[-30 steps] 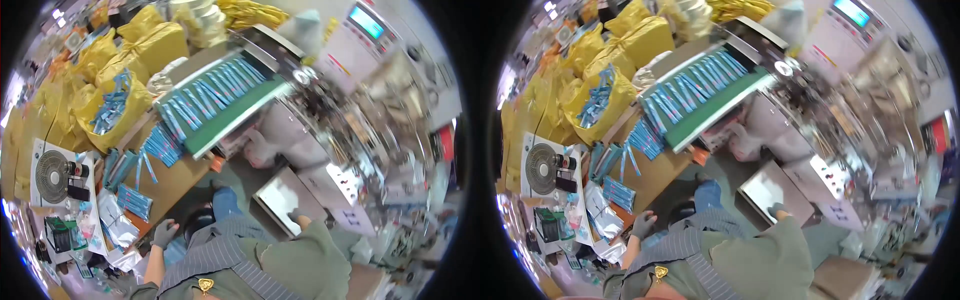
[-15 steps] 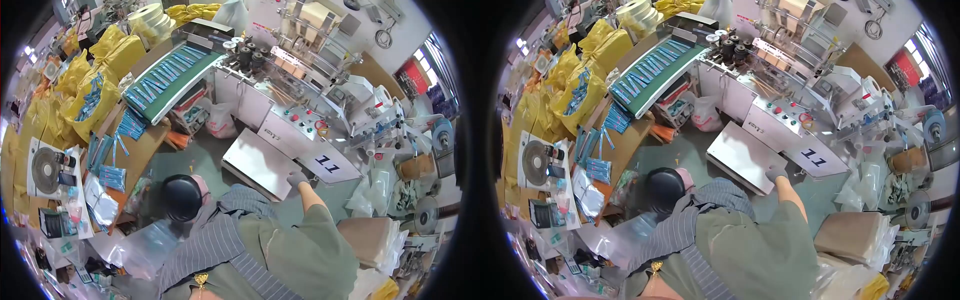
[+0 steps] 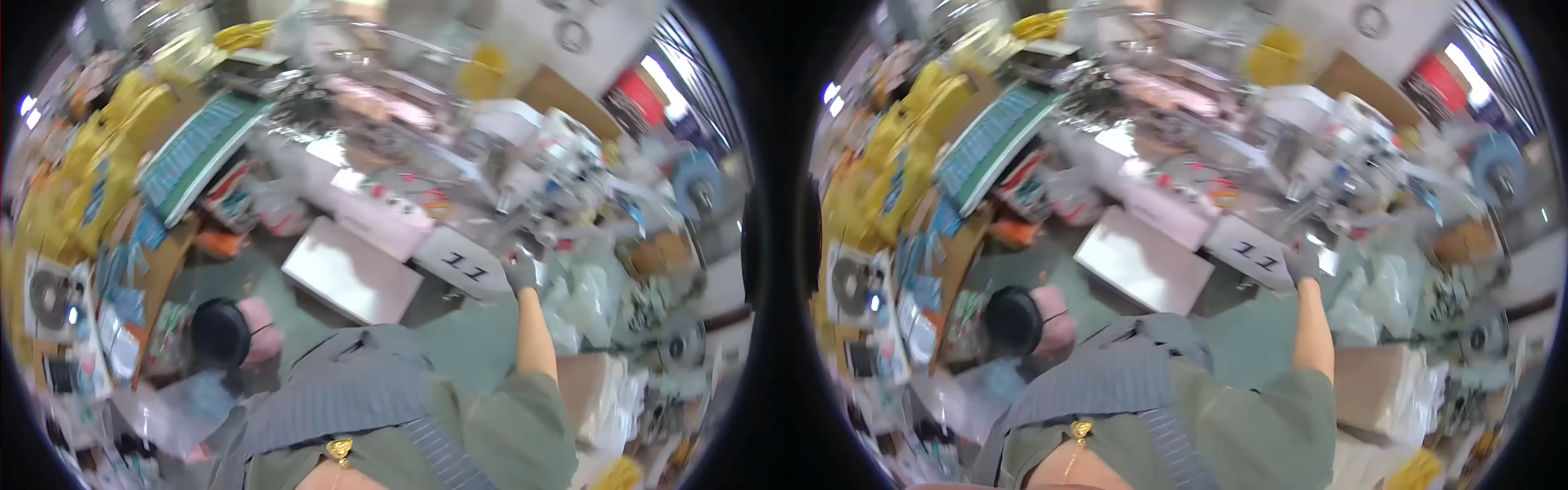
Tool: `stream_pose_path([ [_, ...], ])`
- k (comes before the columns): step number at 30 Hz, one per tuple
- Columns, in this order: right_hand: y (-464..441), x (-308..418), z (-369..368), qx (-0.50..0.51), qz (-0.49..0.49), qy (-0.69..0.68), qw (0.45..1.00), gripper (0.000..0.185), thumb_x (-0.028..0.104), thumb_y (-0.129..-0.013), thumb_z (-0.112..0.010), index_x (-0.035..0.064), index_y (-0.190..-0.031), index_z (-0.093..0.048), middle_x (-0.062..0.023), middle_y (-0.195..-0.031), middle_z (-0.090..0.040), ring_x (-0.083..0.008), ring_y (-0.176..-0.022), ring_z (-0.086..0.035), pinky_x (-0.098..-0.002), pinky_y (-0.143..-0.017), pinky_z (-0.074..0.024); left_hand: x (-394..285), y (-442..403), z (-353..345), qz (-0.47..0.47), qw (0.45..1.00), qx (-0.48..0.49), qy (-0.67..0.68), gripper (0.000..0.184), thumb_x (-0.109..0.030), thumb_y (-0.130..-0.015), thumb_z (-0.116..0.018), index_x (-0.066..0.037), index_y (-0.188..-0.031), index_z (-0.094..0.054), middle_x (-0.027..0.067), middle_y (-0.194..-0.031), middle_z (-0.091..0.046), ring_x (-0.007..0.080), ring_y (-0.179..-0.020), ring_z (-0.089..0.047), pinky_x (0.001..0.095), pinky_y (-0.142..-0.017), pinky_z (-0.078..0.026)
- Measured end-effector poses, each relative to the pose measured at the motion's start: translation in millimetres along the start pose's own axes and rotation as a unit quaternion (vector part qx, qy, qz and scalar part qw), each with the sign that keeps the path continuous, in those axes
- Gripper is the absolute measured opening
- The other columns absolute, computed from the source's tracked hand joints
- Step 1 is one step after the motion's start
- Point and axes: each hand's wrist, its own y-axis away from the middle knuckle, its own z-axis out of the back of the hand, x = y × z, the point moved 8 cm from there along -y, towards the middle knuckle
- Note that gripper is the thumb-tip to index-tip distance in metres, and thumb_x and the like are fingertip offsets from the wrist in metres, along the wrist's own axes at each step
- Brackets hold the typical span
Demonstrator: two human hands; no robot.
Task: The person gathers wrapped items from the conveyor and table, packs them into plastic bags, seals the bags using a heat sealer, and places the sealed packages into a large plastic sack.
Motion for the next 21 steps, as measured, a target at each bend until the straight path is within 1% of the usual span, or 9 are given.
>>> stream_pose_path([
  [2,-22.6,-61.4,77.3,-0.236,0.012,-0.012,0.972,0.06,0.032,-0.073,-0.067,0.0041,-0.122,-0.048,-0.0192,-0.116,-0.053,-0.0321,-0.11,-0.052,-0.0399,-0.089,-0.0441,-45.7,-4.1,-64.9,-0.012,0.999,0.036,0.007,0.025,-0.022,-0.08,-0.063,0.0,-0.091,-0.066,0.0064,-0.081,-0.066,0.017,-0.075,-0.061,0.0303,-0.068,-0.048],
  [5,-60.3,-126.6,153.6,-0.326,-0.11,0.066,0.937,0.077,0.032,-0.074,-0.066,0.0009,-0.134,-0.031,-0.0255,-0.137,-0.031,-0.0401,-0.122,-0.04,-0.0415,-0.101,-0.0355,-120.7,13.8,-137.8,-0.125,0.986,0.088,-0.064,0.023,-0.021,-0.08,-0.063,0.0,-0.089,-0.066,0.0075,-0.081,-0.067,0.018,-0.074,-0.062,0.0304,-0.068,-0.048],
  [7,-89.2,-155.4,180.5,-0.35,-0.121,0.108,0.923,0.077,0.031,-0.074,-0.065,0.0006,-0.135,-0.029,-0.0268,-0.139,-0.027,-0.0416,-0.124,-0.037,-0.0417,-0.103,-0.0339,-174.8,56.4,-161.9,-0.356,0.911,0.07,-0.198,0.022,-0.018,-0.08,-0.063,0.001,-0.089,-0.065,0.0123,-0.08,-0.067,0.0192,-0.074,-0.064,0.03,-0.068,-0.048],
  [10,-132.1,-164.7,206.5,-0.407,-0.03,0.171,0.897,0.068,0.033,-0.075,-0.063,0.0041,-0.129,-0.035,-0.0272,-0.13,-0.038,-0.0417,-0.114,-0.047,-0.0478,-0.092,-0.0429,-222.0,94.2,-168.6,-0.327,0.906,0.133,-0.233,0.024,-0.02,-0.08,-0.063,0.002,-0.09,-0.064,0.0146,-0.08,-0.065,0.0188,-0.075,-0.063,0.0307,-0.069,-0.049],
  [12,-175.6,-180.0,197.8,-0.225,-0.08,0.2,0.95,0.061,0.028,-0.074,-0.063,0.0029,-0.124,-0.037,-0.0289,-0.13,-0.039,-0.0414,-0.104,-0.055,-0.0463,-0.084,-0.0484,-231.0,104.2,-161.3,-0.333,0.913,0.078,-0.221,0.022,-0.018,-0.079,-0.065,0.002,-0.09,-0.065,0.0136,-0.081,-0.066,0.02,-0.078,-0.063,0.0315,-0.07,-0.049],
  [16,-193.9,-191.2,214.6,-0.242,-0.055,0.121,0.961,0.037,0.029,-0.076,-0.058,-0.0013,-0.097,-0.055,-0.0203,-0.086,-0.06,-0.0351,-0.069,-0.064,-0.0461,-0.068,-0.0513,-183.3,89.2,-143.6,-0.217,0.944,0.068,-0.238,0.023,-0.019,-0.077,-0.067,0.002,-0.087,-0.066,0.013,-0.08,-0.066,0.0192,-0.073,-0.063,0.0314,-0.066,-0.049],
  [17,-198.8,-206.3,208.0,-0.168,-0.017,-0.086,0.982,0.034,0.035,-0.076,-0.058,0.0011,-0.083,-0.058,-0.0158,-0.073,-0.059,-0.0297,-0.06,-0.062,-0.0413,-0.061,-0.0505,-163.8,85.0,-132.8,-0.147,0.966,0.06,-0.203,0.024,-0.02,-0.076,-0.068,0.002,-0.086,-0.066,0.0129,-0.079,-0.066,0.0191,-0.071,-0.063,0.0316,-0.064,-0.049],
  [19,-203.0,-208.9,205.9,-0.145,-0.021,-0.235,0.961,0.037,0.037,-0.076,-0.058,0.0016,-0.085,-0.058,-0.0155,-0.075,-0.06,-0.0289,-0.061,-0.062,-0.0407,-0.061,-0.0502,-134.9,74.3,-126.7,-0.204,0.953,0.028,-0.225,0.025,-0.021,-0.075,-0.069,0.002,-0.086,-0.067,0.013,-0.079,-0.066,0.0192,-0.07,-0.063,0.0318,-0.064,-0.049],
  [21,-209.9,-206.8,189.2,-0.082,-0.038,-0.521,0.849,0.041,0.042,-0.076,-0.058,0.0026,-0.088,-0.058,-0.0148,-0.078,-0.061,-0.0272,-0.064,-0.061,-0.0394,-0.06,-0.0496,-134.7,88.2,-133.8,-0.191,0.942,-0.006,-0.276,0.028,-0.022,-0.073,-0.07,0.001,-0.088,-0.067,0.0129,-0.079,-0.067,0.0201,-0.071,-0.063,0.0323,-0.064,-0.05],
])
